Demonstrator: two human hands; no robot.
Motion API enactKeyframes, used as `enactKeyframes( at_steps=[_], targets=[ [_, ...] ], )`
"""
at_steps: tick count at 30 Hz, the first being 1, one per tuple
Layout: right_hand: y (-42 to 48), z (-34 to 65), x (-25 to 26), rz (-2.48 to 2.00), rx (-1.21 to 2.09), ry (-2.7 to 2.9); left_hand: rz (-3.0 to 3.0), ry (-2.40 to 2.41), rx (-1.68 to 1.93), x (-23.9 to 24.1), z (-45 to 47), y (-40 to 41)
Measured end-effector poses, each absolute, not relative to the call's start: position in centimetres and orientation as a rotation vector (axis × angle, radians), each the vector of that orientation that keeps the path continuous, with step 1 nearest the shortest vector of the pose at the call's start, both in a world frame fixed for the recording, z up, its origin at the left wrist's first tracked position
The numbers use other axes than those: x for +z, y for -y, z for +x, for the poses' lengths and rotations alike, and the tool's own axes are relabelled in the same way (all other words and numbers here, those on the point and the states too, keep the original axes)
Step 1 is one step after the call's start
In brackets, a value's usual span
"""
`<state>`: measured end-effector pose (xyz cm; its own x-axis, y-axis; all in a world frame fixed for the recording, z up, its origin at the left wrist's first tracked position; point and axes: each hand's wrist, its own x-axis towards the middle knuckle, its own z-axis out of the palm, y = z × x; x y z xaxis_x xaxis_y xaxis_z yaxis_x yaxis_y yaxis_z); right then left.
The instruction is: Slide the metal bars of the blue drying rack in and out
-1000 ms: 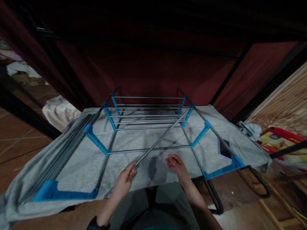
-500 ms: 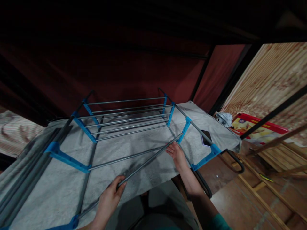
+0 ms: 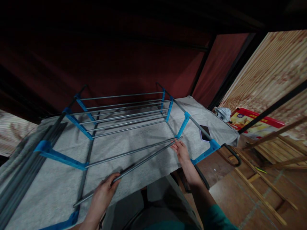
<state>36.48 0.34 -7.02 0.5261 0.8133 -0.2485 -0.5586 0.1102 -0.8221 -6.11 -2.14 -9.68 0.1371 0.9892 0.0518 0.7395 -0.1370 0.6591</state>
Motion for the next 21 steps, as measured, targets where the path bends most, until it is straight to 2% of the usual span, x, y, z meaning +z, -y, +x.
enactKeyframes(
  at_steps=[7, 14, 21],
  targets=[
    [0.2, 36.6, -9.1, -1.109, 1.057, 0.198, 2.029, -1.889, 0.660, -9.8, -7.9, 2.0],
    [0.5, 36.1, -10.2, -1.152, 1.053, 0.160, 2.068, -2.272, 0.461, -9.0, -7.9, 3.0],
    [0.5, 36.3, -11.0, -1.178, 1.024, 0.140, 1.947, -2.428, 0.673, -9.6, -8.3, 3.3]
  ],
)
